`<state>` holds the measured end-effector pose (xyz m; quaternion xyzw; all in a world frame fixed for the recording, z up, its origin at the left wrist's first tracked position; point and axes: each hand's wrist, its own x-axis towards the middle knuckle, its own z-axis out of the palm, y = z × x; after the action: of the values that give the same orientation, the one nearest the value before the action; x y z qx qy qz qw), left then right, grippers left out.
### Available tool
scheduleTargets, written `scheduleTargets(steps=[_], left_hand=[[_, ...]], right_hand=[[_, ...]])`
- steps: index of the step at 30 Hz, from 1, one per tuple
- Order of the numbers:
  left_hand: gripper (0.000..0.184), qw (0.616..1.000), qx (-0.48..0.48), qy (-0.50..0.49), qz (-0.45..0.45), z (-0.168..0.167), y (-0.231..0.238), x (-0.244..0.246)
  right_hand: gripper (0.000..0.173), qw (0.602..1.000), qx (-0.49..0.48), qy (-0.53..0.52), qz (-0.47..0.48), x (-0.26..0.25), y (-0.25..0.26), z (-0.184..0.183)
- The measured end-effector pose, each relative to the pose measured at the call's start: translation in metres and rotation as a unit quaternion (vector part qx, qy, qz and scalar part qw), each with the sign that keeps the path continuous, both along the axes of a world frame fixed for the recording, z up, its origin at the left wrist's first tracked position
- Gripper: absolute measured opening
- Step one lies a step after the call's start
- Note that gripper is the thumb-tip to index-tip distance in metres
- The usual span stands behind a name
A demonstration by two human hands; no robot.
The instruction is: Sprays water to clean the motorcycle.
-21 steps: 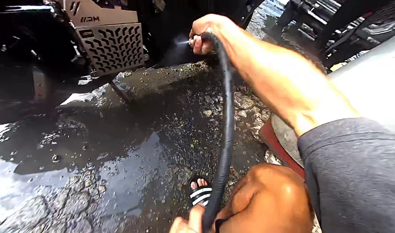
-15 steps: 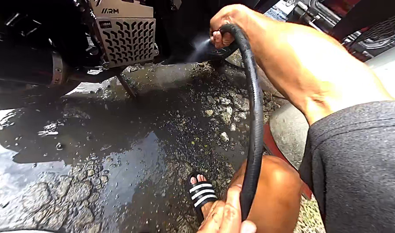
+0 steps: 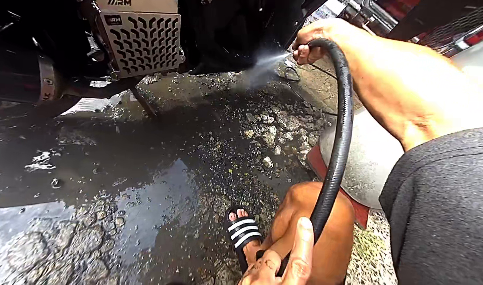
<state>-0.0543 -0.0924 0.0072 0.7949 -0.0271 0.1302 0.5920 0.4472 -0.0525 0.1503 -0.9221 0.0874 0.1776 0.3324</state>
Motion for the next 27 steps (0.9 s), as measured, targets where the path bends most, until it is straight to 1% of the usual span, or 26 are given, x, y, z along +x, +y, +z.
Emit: scheduleTargets(steps=[3,5,8,11,15,19,22,24,27], left_hand=[[0.047,1.000,0.003,-0.002,0.007,-0.002,0.000,0.002],[0.047,1.000,0.001,-0.003,0.009,-0.002,0.000,0.001],[0.046,1.000,-0.004,0.005,0.008,-0.004,0.002,0.001],[0.047,1.000,-0.003,0.005,0.018,-0.009,0.004,0.005],[0.048,1.000,-0.001,-0.001,0.004,-0.012,0.003,0.013],[0.048,1.000,-0.007,-0.008,-0.007,-0.012,-0.003,0.019],[0.045,0.999,-0.030,-0.011,-0.015,-0.014,-0.007,0.024],[0.044,0.998,-0.053,-0.018,-0.023,-0.015,-0.011,0.032],[0.041,0.999,-0.036,-0.028,-0.006,-0.011,-0.026,0.054]], right_hand=[[0.013,1.000,0.009,0.008,-0.010,0.002,0.009,-0.005],[0.013,1.000,0.001,0.010,0.004,-0.001,0.020,-0.008],[0.014,0.999,-0.020,-0.001,0.024,-0.001,0.020,-0.006],[0.011,1.000,-0.015,-0.021,0.005,0.012,0.008,-0.003],[0.008,0.999,-0.020,-0.043,-0.025,0.018,-0.011,0.003],[0.011,0.999,-0.030,-0.041,-0.015,0.017,-0.018,0.004],[0.014,0.999,-0.045,-0.020,0.002,0.021,-0.022,0.002],[0.014,1.000,-0.023,0.005,0.001,0.029,-0.030,-0.004],[0.016,0.999,0.023,0.031,0.004,0.047,-0.047,-0.011]])
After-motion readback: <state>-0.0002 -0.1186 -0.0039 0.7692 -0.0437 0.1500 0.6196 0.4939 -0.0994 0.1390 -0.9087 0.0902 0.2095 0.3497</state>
